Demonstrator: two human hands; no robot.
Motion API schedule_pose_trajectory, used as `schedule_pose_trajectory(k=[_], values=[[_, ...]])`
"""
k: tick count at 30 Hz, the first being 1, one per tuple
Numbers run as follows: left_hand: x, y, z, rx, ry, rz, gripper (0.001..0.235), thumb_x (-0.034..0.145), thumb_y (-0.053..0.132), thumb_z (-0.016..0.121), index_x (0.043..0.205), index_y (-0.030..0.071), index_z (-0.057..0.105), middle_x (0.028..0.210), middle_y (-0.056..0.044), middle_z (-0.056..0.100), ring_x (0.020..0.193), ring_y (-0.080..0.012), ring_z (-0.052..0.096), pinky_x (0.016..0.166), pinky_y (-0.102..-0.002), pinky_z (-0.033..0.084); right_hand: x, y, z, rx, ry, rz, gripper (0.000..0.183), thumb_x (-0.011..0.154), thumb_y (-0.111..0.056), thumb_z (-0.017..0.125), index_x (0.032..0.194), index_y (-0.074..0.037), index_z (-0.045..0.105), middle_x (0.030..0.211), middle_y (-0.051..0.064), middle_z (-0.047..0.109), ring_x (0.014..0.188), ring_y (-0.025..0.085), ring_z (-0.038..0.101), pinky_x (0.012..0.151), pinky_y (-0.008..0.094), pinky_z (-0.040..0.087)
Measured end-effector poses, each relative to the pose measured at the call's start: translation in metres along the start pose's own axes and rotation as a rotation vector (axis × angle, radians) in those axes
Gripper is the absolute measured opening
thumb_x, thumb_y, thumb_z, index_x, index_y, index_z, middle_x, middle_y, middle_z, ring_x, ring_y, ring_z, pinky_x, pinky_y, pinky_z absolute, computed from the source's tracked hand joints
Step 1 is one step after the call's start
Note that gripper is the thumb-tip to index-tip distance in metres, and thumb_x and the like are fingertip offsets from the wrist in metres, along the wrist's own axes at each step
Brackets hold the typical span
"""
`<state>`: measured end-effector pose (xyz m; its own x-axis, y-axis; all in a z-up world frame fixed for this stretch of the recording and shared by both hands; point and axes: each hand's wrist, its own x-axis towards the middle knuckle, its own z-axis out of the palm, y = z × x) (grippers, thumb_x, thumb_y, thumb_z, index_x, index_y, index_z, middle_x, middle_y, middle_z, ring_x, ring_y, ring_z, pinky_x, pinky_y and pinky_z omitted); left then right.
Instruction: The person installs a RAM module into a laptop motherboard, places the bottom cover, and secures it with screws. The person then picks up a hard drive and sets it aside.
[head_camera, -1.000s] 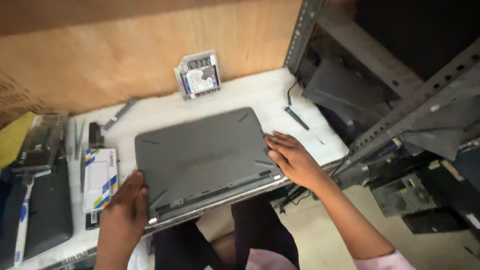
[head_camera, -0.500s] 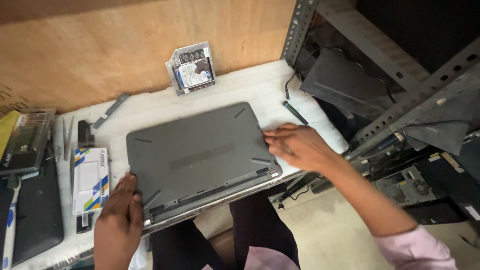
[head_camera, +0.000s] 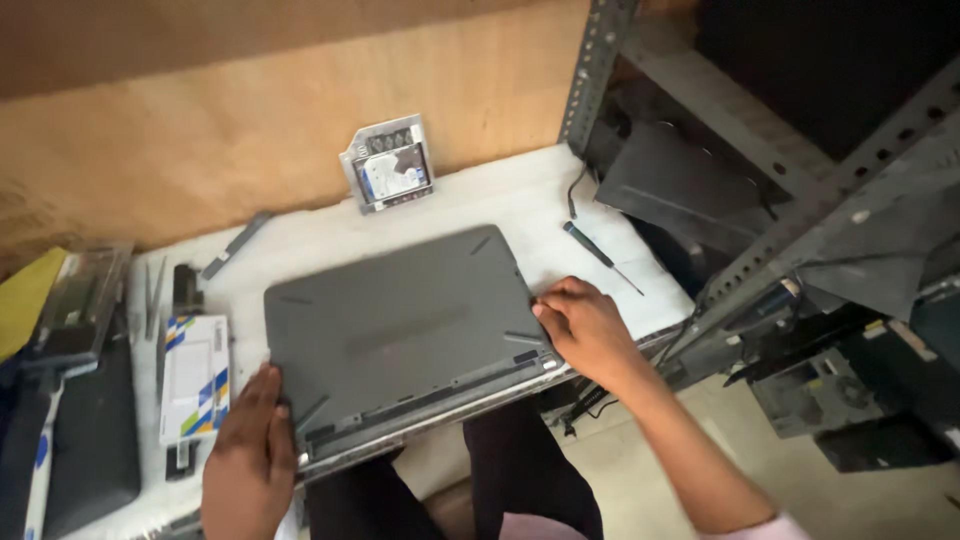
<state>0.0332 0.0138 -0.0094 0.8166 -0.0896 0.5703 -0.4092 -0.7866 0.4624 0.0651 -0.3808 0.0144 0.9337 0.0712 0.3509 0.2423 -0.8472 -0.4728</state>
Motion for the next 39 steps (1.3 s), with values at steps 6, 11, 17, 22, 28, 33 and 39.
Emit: schedule_pose_trajectory(k=[6,11,17,22,28,33,39], values=[[-0.004,0.002,0.003,0.012,0.003,-0.089,0.037,0.098,0.010,0.053,0.133,0.001,0.064,0.136,-0.022,0.064,0.126,-0.0375,0.062,0.103,-0.042,0.049,0.018,0.022,0.026,0.270,-0.079,0.457,0.023,0.092,-0.024,0.067,0.102,-0.005,0.076,0.091,0.013,0.078,0.078,0.022,0.073,0.077,0.036,0.055],[-0.005,-0.001,0.006,0.017,-0.015,-0.099,0.039,0.100,0.011,0.050,0.135,0.000,0.061,0.139,-0.022,0.063,0.127,-0.0382,0.061,0.105,-0.043,0.049,0.030,0.035,0.045,0.820,-0.019,0.624,0.025,0.099,-0.024,0.059,0.105,-0.004,0.073,0.093,0.004,0.076,0.087,0.012,0.067,0.082,0.027,0.051],[-0.006,-0.001,0.002,0.048,-0.034,-0.138,0.042,0.099,0.015,0.051,0.136,0.001,0.062,0.139,-0.021,0.062,0.125,-0.0398,0.060,0.101,-0.044,0.049,0.039,0.046,0.049,0.982,-0.081,0.551,0.023,0.098,-0.020,0.066,0.102,0.000,0.074,0.092,0.002,0.073,0.085,0.010,0.063,0.081,0.025,0.050],[-0.008,-0.001,0.005,0.032,-0.004,-0.114,0.040,0.100,0.014,0.049,0.135,0.001,0.062,0.139,-0.020,0.063,0.127,-0.0379,0.061,0.103,-0.043,0.049,0.040,0.052,0.049,0.979,-0.138,0.568,0.019,0.093,-0.013,0.066,0.095,0.003,0.076,0.086,0.005,0.074,0.080,0.012,0.065,0.077,0.025,0.051],[-0.006,0.002,0.004,0.032,0.000,-0.143,0.040,0.099,0.014,0.050,0.134,0.000,0.063,0.137,-0.021,0.064,0.126,-0.0375,0.061,0.102,-0.043,0.049,0.047,0.045,0.047,0.961,-0.109,0.596,0.019,0.085,-0.010,0.065,0.093,0.003,0.078,0.080,0.005,0.076,0.073,0.013,0.067,0.071,0.026,0.052],[-0.005,0.004,0.003,0.049,-0.023,-0.161,0.039,0.100,0.014,0.050,0.134,0.000,0.064,0.137,-0.020,0.064,0.126,-0.0369,0.061,0.102,-0.043,0.050,0.059,0.036,0.036,0.760,-0.250,0.622,0.032,0.095,-0.026,0.056,0.089,-0.003,0.077,0.067,0.002,0.065,0.058,0.012,0.053,0.054,0.029,0.041],[-0.006,0.002,0.003,0.048,-0.006,-0.116,0.040,0.099,0.012,0.050,0.136,0.001,0.063,0.139,-0.020,0.063,0.128,-0.0371,0.061,0.104,-0.043,0.049,0.075,0.040,0.036,0.795,-0.337,0.636,0.033,0.097,-0.029,0.053,0.085,-0.006,0.073,0.062,0.000,0.058,0.051,0.011,0.047,0.046,0.030,0.035]])
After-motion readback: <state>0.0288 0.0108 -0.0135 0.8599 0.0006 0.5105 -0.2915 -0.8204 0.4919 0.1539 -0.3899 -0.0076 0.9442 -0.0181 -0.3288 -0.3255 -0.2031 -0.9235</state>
